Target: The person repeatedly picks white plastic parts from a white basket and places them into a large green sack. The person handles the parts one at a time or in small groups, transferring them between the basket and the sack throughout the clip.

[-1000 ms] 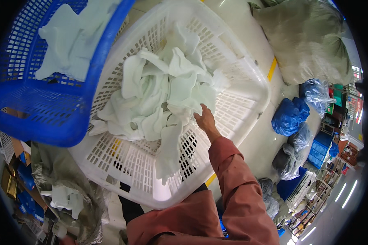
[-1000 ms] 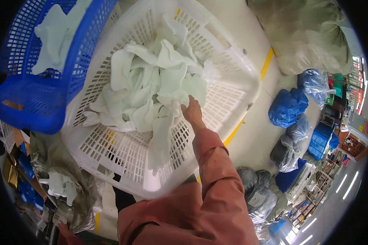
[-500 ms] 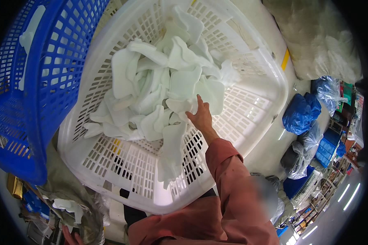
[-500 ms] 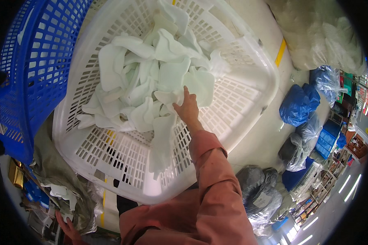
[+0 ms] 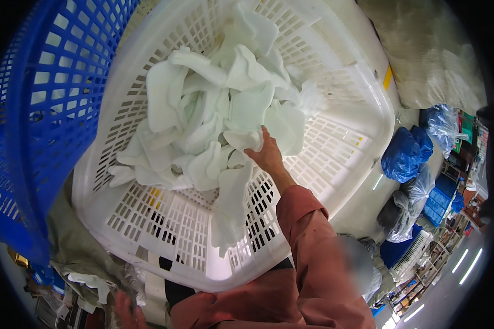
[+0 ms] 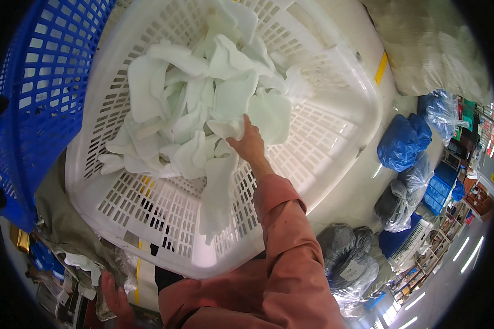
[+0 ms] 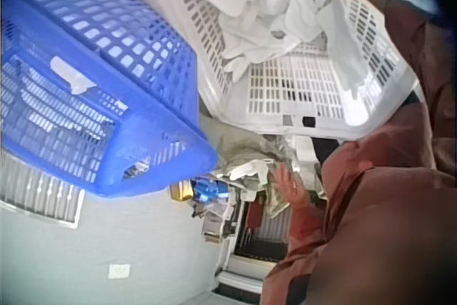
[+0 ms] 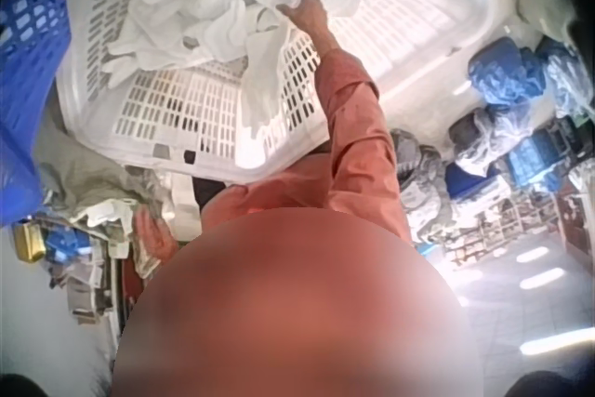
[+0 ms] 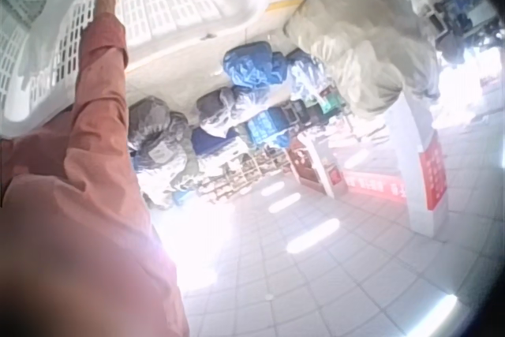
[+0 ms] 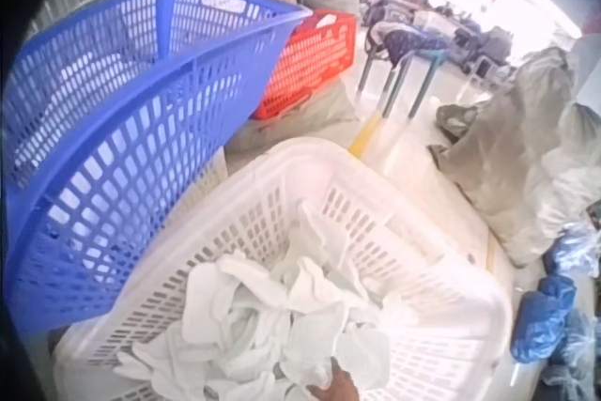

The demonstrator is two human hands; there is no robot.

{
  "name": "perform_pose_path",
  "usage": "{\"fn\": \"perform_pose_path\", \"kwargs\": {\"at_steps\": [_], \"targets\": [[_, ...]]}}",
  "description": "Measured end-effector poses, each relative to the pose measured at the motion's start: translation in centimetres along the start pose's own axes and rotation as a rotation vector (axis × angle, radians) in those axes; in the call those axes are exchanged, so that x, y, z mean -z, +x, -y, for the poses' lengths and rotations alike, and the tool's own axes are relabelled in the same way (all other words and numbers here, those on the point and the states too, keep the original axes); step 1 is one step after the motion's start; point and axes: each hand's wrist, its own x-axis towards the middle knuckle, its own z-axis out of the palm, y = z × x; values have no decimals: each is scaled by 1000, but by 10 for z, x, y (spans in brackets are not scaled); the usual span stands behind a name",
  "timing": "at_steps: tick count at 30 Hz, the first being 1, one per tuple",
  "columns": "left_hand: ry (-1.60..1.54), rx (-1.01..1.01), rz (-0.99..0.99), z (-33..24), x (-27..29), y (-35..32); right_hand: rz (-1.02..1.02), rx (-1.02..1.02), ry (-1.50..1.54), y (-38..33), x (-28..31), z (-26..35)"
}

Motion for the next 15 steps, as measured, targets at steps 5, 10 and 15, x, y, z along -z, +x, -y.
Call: {"fn": "perform_pose_path", "kwargs": {"at_steps": [5, 10, 15], "targets": [[-145, 173, 106, -24, -41, 11, 22, 98, -65, -29, -15, 18], [-203, 232, 153, -64, -82, 28, -68, 291, -131, -43, -20, 33], [-339, 298, 159, -71, -104, 34, -49, 393, -275, -47, -26, 44]]}}
